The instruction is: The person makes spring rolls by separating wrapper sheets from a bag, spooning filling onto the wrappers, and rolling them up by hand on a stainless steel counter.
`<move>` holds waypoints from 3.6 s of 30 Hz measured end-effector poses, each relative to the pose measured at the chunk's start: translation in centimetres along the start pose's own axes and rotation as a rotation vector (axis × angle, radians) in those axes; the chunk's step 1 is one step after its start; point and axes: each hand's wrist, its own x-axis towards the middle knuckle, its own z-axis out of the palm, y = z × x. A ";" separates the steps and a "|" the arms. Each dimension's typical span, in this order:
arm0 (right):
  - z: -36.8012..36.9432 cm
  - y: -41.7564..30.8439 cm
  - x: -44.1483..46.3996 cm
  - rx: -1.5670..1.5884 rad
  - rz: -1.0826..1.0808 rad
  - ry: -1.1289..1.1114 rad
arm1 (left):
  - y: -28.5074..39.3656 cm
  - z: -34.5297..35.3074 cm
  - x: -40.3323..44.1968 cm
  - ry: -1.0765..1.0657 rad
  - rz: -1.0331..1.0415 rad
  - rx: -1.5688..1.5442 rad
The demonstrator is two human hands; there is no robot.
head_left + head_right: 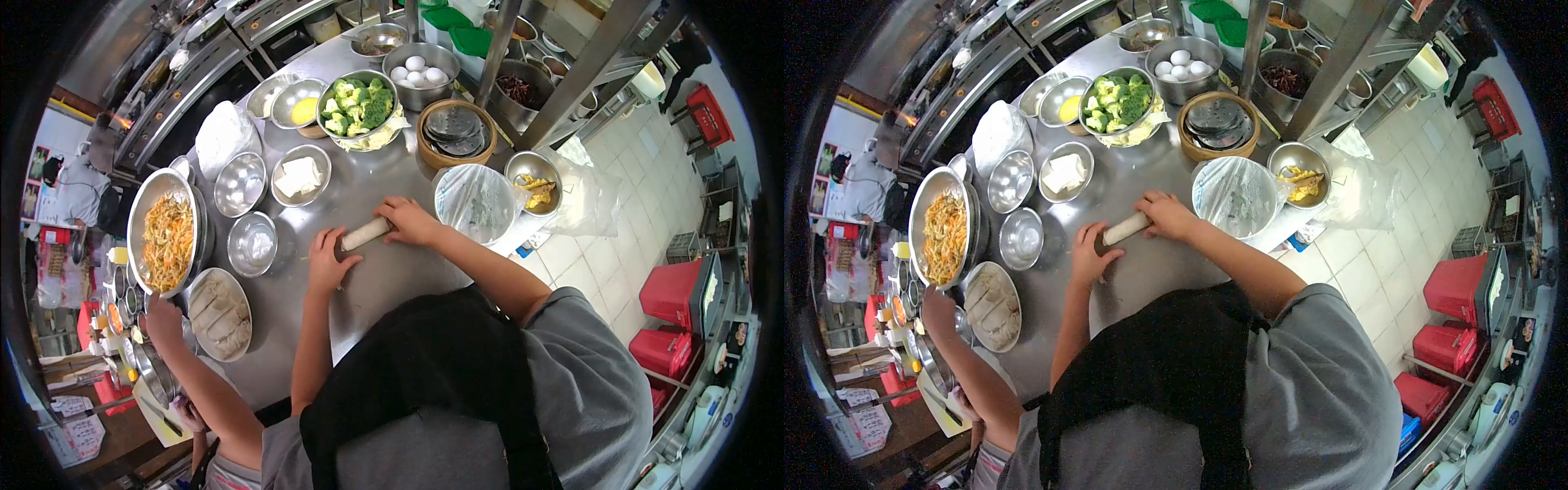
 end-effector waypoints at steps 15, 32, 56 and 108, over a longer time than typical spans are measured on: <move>1.1 0.5 -0.9 0.503 0.171 0.151 | -0.5 3.2 -2.9 0.239 -0.595 -0.404; 0.0 -0.6 -1.0 0.308 0.291 0.199 | 0.5 2.3 -1.5 0.224 -0.545 -0.279; 1.6 -1.8 0.5 -0.111 0.024 -0.076 | 2.4 2.2 0.9 -0.104 -0.009 0.148; 0.7 -0.2 -2.4 0.371 0.187 0.117 | -13.5 -23.2 -15.6 0.399 -0.611 0.494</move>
